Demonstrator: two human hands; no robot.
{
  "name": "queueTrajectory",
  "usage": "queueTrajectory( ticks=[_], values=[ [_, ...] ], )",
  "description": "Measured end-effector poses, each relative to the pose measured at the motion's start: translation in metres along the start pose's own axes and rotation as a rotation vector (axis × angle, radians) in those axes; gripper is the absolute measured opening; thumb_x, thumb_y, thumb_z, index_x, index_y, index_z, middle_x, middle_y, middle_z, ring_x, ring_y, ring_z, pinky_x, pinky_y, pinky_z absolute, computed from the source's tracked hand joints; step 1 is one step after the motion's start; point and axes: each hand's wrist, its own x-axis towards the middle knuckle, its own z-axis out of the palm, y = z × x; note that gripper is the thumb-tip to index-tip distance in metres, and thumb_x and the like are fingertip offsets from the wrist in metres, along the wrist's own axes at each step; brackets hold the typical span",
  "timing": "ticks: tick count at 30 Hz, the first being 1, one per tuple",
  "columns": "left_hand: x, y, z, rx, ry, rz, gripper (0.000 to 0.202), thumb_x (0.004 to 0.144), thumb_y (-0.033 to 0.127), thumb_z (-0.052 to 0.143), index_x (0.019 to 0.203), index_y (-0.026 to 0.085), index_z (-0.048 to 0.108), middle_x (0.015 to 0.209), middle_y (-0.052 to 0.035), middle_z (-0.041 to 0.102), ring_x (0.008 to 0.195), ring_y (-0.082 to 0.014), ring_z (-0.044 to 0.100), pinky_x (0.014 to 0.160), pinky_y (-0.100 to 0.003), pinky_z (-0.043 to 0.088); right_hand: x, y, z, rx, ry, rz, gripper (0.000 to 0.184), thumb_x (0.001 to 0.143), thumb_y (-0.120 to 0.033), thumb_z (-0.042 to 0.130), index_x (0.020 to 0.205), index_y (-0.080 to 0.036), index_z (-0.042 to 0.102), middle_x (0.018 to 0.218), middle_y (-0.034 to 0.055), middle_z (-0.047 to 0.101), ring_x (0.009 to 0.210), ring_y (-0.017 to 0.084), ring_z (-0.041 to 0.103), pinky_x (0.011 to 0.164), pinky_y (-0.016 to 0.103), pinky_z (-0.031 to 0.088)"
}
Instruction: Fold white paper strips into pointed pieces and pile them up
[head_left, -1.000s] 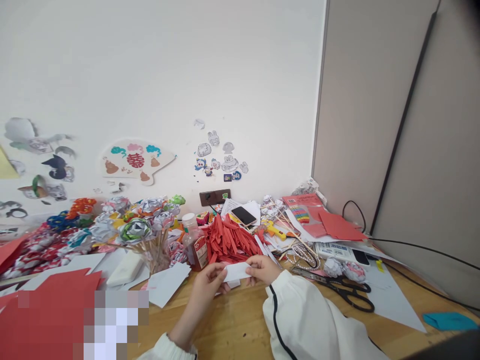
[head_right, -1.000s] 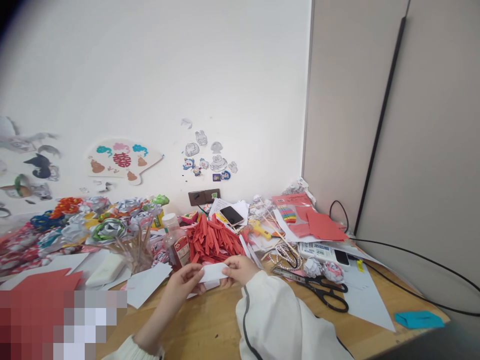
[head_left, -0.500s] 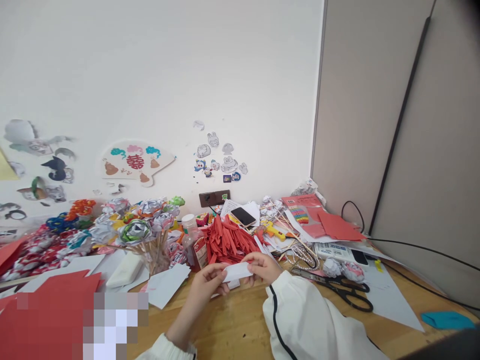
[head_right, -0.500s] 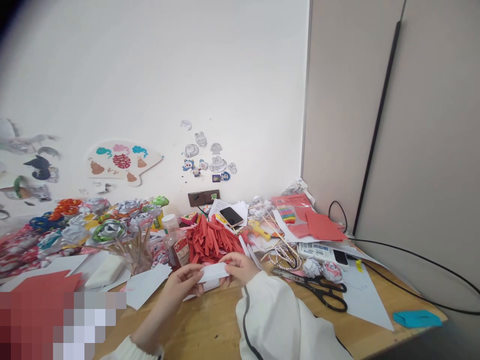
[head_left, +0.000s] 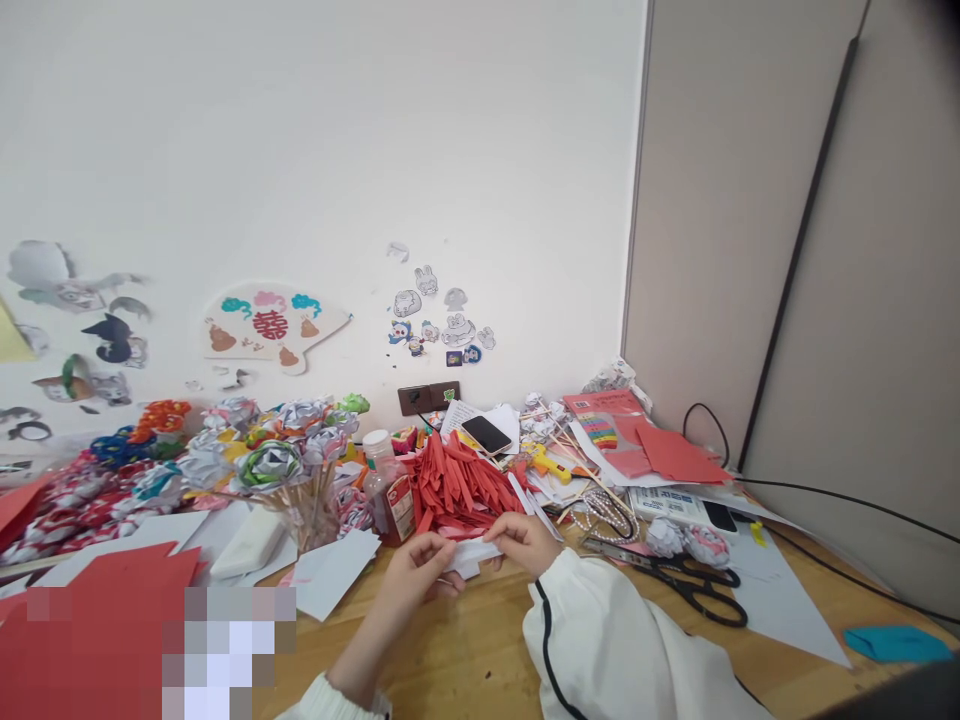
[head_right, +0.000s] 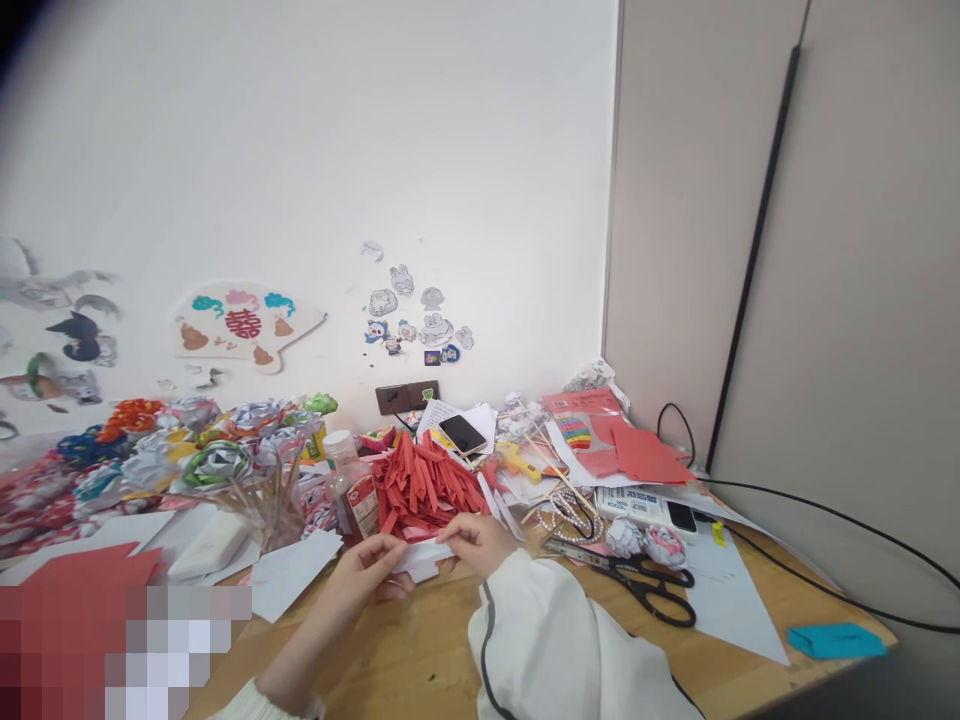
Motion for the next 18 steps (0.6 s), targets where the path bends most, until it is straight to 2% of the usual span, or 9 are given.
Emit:
queueTrajectory(
  ticks=[3,6,9,13,18],
  values=[
    [0.002,-0.003,0.000,0.014,0.035,-0.003,0.033,0.049,0.041,0.066,0.065,0.014,0.053,0.048,0.0003,0.061,0.047,-0.0132,0.058,0.048,-0.022,0.045,-0.001,0.003,-0.002,-0.141,-0.014,-0.014,0.022,0.075,-0.032,0.045,0.081,-0.015,0.056,0.076,0.0019,0.058,0.057,0.010,0.058,0.055,0.022,0.044],
    [0.003,-0.006,-0.001,0.025,0.017,0.003,0.033,0.049,0.037,0.066,0.068,0.014,0.054,0.050,-0.0008,0.063,0.049,-0.0128,0.058,0.052,-0.024,0.045,-0.003,0.002,-0.002,-0.208,-0.024,-0.013,0.022,0.074,-0.032,0.045,0.086,-0.017,0.057,0.082,0.0030,0.058,0.060,0.011,0.057,0.058,0.023,0.044],
    [0.004,-0.007,-0.002,0.064,0.010,0.030,0.031,0.050,0.037,0.066,0.068,0.013,0.055,0.050,-0.0005,0.063,0.049,-0.0129,0.057,0.051,-0.023,0.044,-0.004,-0.002,0.001,-0.193,-0.062,0.006,0.030,0.074,-0.037,0.045,0.095,-0.017,0.053,0.076,0.0033,0.059,0.057,0.011,0.056,0.054,0.023,0.044],
    [0.002,-0.005,0.002,0.139,0.030,0.067,0.031,0.050,0.038,0.065,0.065,0.013,0.056,0.049,-0.0002,0.062,0.047,-0.0131,0.057,0.048,-0.023,0.043,-0.004,-0.006,0.004,-0.174,-0.138,0.035,0.034,0.074,-0.041,0.043,0.086,-0.013,0.057,0.066,0.0041,0.060,0.052,0.011,0.054,0.051,0.023,0.043],
    [0.002,-0.006,0.005,0.192,0.026,0.116,0.030,0.051,0.038,0.064,0.065,0.012,0.056,0.048,-0.0009,0.061,0.047,-0.0141,0.056,0.048,-0.024,0.043,-0.001,-0.002,0.008,-0.152,-0.100,0.132,0.029,0.068,-0.039,0.052,0.079,-0.013,0.059,0.063,0.0030,0.060,0.050,0.010,0.053,0.049,0.022,0.043]
  ],
)
